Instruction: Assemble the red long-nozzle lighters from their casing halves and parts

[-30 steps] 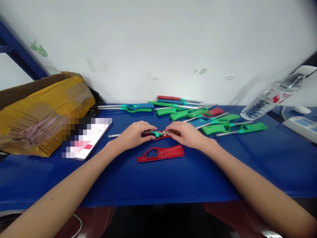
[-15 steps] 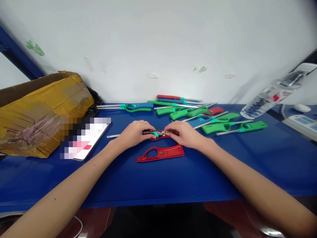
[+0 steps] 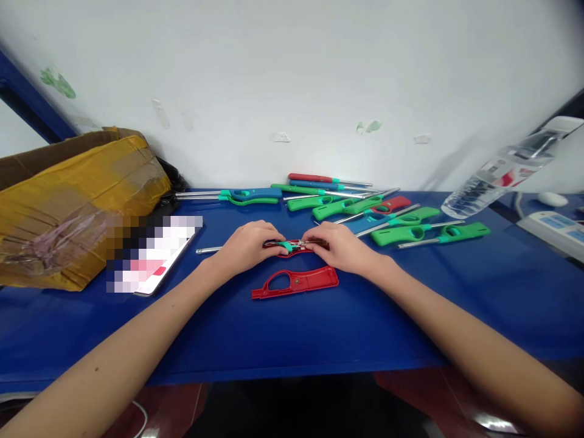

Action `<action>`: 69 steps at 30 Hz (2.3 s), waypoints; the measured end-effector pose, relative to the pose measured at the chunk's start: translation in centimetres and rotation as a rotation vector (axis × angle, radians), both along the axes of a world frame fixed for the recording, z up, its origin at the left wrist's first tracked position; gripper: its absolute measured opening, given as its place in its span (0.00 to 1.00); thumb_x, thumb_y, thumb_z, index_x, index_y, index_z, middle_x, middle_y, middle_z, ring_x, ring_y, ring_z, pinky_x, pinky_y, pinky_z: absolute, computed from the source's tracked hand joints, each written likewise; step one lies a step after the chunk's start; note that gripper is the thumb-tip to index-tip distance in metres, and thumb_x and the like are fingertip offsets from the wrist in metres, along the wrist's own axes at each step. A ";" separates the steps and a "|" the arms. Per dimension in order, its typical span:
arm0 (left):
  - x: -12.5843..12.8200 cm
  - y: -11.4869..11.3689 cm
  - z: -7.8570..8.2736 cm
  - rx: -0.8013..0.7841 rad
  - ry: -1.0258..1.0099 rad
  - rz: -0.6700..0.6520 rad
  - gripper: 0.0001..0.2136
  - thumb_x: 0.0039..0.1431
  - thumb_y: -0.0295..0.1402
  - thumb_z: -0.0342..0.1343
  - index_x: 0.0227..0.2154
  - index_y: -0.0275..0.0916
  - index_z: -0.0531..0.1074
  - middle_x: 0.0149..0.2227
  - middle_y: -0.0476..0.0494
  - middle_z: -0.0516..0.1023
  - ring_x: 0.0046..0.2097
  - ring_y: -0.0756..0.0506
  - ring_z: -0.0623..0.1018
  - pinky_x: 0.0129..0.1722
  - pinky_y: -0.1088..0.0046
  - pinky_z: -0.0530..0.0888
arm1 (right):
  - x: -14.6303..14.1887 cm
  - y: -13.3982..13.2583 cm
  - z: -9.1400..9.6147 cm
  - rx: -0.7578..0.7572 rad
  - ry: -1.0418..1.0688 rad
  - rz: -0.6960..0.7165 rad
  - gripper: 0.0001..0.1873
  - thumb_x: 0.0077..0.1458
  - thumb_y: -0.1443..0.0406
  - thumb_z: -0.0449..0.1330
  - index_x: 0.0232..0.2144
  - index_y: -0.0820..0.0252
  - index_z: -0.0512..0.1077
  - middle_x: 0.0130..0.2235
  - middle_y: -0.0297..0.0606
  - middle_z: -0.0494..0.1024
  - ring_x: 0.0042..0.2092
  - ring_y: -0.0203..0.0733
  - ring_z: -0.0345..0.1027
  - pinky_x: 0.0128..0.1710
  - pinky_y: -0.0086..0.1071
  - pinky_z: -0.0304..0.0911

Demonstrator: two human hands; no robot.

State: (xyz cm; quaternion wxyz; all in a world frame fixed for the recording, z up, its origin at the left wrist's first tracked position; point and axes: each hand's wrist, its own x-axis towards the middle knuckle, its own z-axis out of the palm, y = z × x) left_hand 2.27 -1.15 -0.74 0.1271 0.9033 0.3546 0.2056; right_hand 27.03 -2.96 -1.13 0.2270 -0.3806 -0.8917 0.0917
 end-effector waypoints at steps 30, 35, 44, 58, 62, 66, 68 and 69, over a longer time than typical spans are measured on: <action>-0.4 0.8 -0.3 0.035 -0.017 -0.054 0.08 0.58 0.36 0.63 0.38 0.40 0.80 0.38 0.44 0.80 0.39 0.45 0.78 0.40 0.71 0.73 | 1.1 0.5 0.4 0.001 -0.035 0.146 0.12 0.59 0.66 0.62 0.46 0.55 0.78 0.46 0.38 0.82 0.41 0.43 0.74 0.45 0.37 0.66; -0.3 0.8 -0.4 0.084 -0.008 -0.056 0.07 0.58 0.36 0.62 0.37 0.40 0.80 0.37 0.44 0.81 0.39 0.45 0.78 0.38 0.71 0.73 | 1.2 0.5 0.2 0.020 -0.030 0.148 0.12 0.60 0.66 0.62 0.45 0.55 0.79 0.46 0.38 0.82 0.38 0.42 0.73 0.43 0.37 0.66; -0.5 0.9 -0.1 0.043 -0.011 -0.075 0.10 0.59 0.39 0.61 0.40 0.40 0.79 0.38 0.43 0.80 0.39 0.45 0.78 0.38 0.72 0.73 | 1.0 0.5 0.2 0.078 -0.049 0.145 0.13 0.60 0.66 0.61 0.47 0.56 0.78 0.44 0.40 0.82 0.39 0.43 0.71 0.43 0.38 0.67; -1.4 0.6 0.4 0.411 0.130 -0.184 0.14 0.67 0.42 0.51 0.44 0.38 0.76 0.40 0.42 0.78 0.36 0.47 0.74 0.39 0.70 0.69 | 0.7 0.3 -0.3 0.249 0.015 0.167 0.12 0.61 0.66 0.60 0.46 0.58 0.78 0.45 0.42 0.80 0.42 0.45 0.69 0.45 0.42 0.70; -1.5 0.6 0.5 0.471 0.147 -0.203 0.15 0.67 0.42 0.50 0.44 0.37 0.76 0.40 0.42 0.78 0.37 0.46 0.74 0.39 0.70 0.69 | 0.7 0.3 -0.4 0.248 0.020 0.178 0.13 0.61 0.66 0.59 0.47 0.58 0.77 0.46 0.43 0.80 0.43 0.46 0.70 0.45 0.43 0.70; -1.4 0.4 0.4 0.532 0.168 -0.198 0.15 0.68 0.41 0.49 0.43 0.37 0.76 0.38 0.42 0.78 0.36 0.46 0.75 0.39 0.70 0.69 | 0.7 0.4 -0.7 0.247 0.040 0.197 0.13 0.62 0.65 0.58 0.47 0.60 0.77 0.45 0.44 0.80 0.43 0.46 0.69 0.46 0.44 0.70; -1.4 0.4 0.3 0.541 0.178 -0.192 0.15 0.68 0.41 0.48 0.43 0.37 0.76 0.38 0.42 0.78 0.36 0.46 0.75 0.39 0.70 0.69 | 0.7 0.5 -0.8 0.236 0.052 0.208 0.13 0.63 0.65 0.57 0.47 0.59 0.77 0.45 0.43 0.80 0.43 0.46 0.69 0.45 0.44 0.70; -1.4 0.4 0.3 0.542 0.184 -0.192 0.16 0.69 0.41 0.48 0.43 0.37 0.76 0.38 0.42 0.78 0.36 0.47 0.75 0.39 0.70 0.69 | 0.7 0.5 -0.9 0.228 0.056 0.209 0.13 0.63 0.65 0.57 0.47 0.58 0.77 0.45 0.43 0.80 0.42 0.46 0.69 0.45 0.44 0.70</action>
